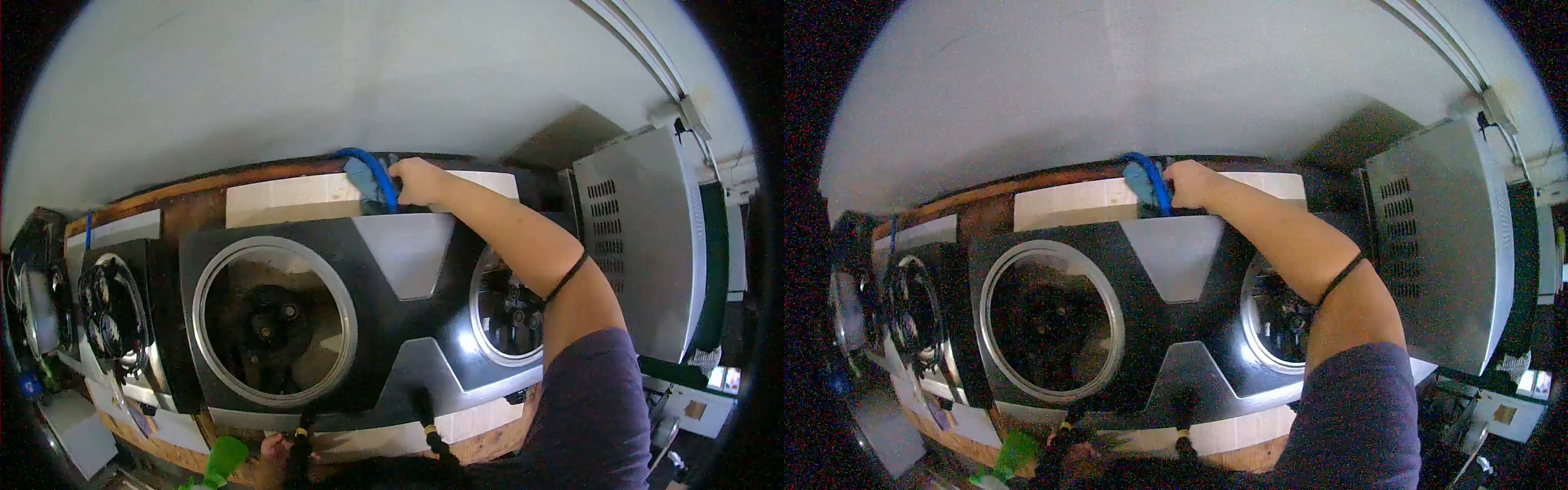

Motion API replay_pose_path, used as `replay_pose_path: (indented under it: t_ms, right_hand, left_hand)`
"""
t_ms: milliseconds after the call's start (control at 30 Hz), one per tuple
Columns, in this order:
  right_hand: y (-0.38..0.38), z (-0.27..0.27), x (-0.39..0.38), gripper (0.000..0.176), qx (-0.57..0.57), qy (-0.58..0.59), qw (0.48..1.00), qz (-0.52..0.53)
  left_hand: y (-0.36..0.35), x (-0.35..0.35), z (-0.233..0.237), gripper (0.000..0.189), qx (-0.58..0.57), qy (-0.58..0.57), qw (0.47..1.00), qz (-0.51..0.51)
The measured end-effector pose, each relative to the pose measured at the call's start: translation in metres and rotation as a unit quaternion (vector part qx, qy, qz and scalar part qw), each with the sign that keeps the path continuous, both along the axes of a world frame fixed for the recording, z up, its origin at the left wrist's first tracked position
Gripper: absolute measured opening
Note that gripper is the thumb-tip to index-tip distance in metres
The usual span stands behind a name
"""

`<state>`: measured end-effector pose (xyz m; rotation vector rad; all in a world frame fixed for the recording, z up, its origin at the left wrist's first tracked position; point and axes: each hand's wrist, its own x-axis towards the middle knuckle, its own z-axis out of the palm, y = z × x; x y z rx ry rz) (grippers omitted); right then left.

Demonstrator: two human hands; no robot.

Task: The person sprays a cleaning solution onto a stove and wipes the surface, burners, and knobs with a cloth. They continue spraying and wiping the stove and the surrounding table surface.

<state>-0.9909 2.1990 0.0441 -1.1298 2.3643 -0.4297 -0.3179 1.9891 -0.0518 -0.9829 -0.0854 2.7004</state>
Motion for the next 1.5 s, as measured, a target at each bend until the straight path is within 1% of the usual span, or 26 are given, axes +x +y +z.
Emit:
replay_pose_path:
  t_ms: [100, 167, 233, 267, 300, 333, 367, 433, 500, 567, 600, 700, 800, 867, 933, 1033, 1067, 1167, 1233, 1267, 1300, 1333, 1367, 1400, 1467, 1500]
  right_hand:
    - [0.019, 0.000, -0.004, 0.040, 0.000, 0.030, 0.999, -0.016]
    - [0.060, -0.005, -0.020, 0.044, 0.014, 0.075, 0.997, -0.025]
    - [0.110, 0.010, -0.043, 0.053, 0.111, 0.014, 0.988, -0.107]
    - [0.145, 0.003, -0.059, 0.056, 0.156, 0.090, 0.979, -0.094]
    - [0.164, 0.027, -0.058, 0.055, 0.226, 0.037, 0.953, -0.201]
    - [0.214, 0.004, -0.077, 0.051, 0.253, 0.176, 0.941, -0.137]
    - [0.268, -0.031, -0.108, 0.048, 0.343, 0.197, 0.900, -0.183]
    - [0.298, 0.014, -0.105, 0.042, 0.312, 0.154, 0.886, -0.308]
    - [0.275, 0.084, -0.072, 0.036, 0.139, 0.126, 0.892, -0.411]
    - [0.260, 0.134, -0.059, 0.036, 0.106, 0.067, 0.901, -0.416]
    - [0.254, 0.148, -0.055, 0.036, 0.088, 0.039, 0.903, -0.418]
    - [0.241, 0.160, -0.045, 0.047, 0.119, -0.059, 0.905, -0.403]
    - [0.225, 0.121, -0.040, 0.060, 0.176, -0.037, 0.913, -0.367]
    - [0.236, 0.060, -0.061, 0.066, 0.191, -0.069, 0.944, -0.260]
    - [0.226, 0.013, -0.062, 0.056, 0.171, -0.015, 0.964, -0.204]
    - [0.200, -0.010, -0.071, 0.048, 0.192, 0.058, 0.964, -0.173]
    - [0.179, 0.007, -0.057, 0.039, 0.135, 0.037, 0.977, -0.161]
    - [0.129, -0.014, -0.040, 0.026, 0.026, -0.073, 0.987, -0.138]
    - [0.076, 0.005, -0.026, 0.015, 0.050, -0.191, 0.963, -0.181]
    - [0.055, 0.011, -0.020, 0.010, 0.062, -0.250, 0.945, -0.201]
    - [0.041, 0.005, -0.018, 0.010, -0.009, -0.374, 0.898, -0.233]
    - [0.029, -0.005, -0.017, 0.012, -0.079, -0.488, 0.829, -0.260]
    - [0.019, -0.016, -0.019, 0.014, -0.144, -0.591, 0.742, -0.281]
    - [0.003, -0.021, -0.021, 0.024, -0.102, -0.573, 0.771, -0.258]
    - [0.003, -0.017, -0.027, 0.027, -0.064, -0.574, 0.773, -0.261]
    - [-0.001, 0.001, -0.023, 0.028, -0.044, -0.574, 0.774, -0.265]
  left_hand:
    - [0.002, -0.006, -0.003, 0.039, -0.005, -0.010, 1.000, -0.013]
    - [0.006, -0.006, -0.002, 0.039, -0.011, -0.015, 1.000, -0.017]
    - [0.007, -0.005, -0.002, 0.039, -0.011, -0.019, 1.000, -0.019]
    - [0.004, -0.006, -0.003, 0.039, -0.013, -0.020, 0.999, -0.022]
    - [-0.001, -0.008, -0.004, 0.039, -0.016, -0.019, 0.999, -0.026]
    - [-0.004, -0.009, -0.005, 0.039, -0.021, -0.018, 0.999, -0.028]
    - [-0.007, -0.009, -0.005, 0.039, -0.026, -0.019, 0.999, -0.032]
    - [-0.009, -0.008, -0.006, 0.039, -0.034, -0.022, 0.999, -0.036]
    - [-0.007, -0.007, -0.004, 0.039, -0.038, -0.031, 0.998, -0.044]
    - [-0.001, -0.008, -0.003, 0.040, -0.036, -0.040, 0.997, -0.054]
    - [0.001, -0.010, -0.002, 0.040, -0.038, -0.042, 0.997, -0.060]
    - [0.006, -0.007, -0.001, 0.041, -0.043, -0.050, 0.996, -0.067]
    - [0.006, -0.004, -0.001, 0.042, -0.051, -0.057, 0.994, -0.077]
    - [0.002, -0.004, -0.003, 0.042, -0.059, -0.060, 0.993, -0.084]
    - [-0.001, 0.000, -0.005, 0.043, -0.072, -0.065, 0.991, -0.089]
    - [-0.005, 0.014, -0.012, 0.045, -0.106, -0.085, 0.986, -0.092]
    - [-0.007, 0.021, -0.015, 0.045, -0.125, -0.099, 0.983, -0.096]
    - [-0.015, 0.056, -0.041, 0.047, -0.207, -0.136, 0.961, -0.122]
    - [-0.010, 0.068, -0.050, 0.048, -0.232, -0.169, 0.949, -0.128]
    - [-0.001, 0.053, -0.035, 0.049, -0.219, -0.195, 0.950, -0.107]
    - [0.009, 0.032, -0.015, 0.050, -0.206, -0.221, 0.950, -0.084]
    - [0.011, 0.019, -0.007, 0.050, -0.188, -0.217, 0.955, -0.072]
    - [0.014, 0.007, 0.002, 0.050, -0.169, -0.213, 0.960, -0.060]
    - [0.014, 0.004, 0.002, 0.048, -0.146, -0.181, 0.971, -0.057]
    - [0.010, 0.004, 0.006, 0.046, -0.101, -0.117, 0.986, -0.057]
    - [0.010, 0.002, 0.007, 0.045, -0.076, -0.083, 0.992, -0.058]
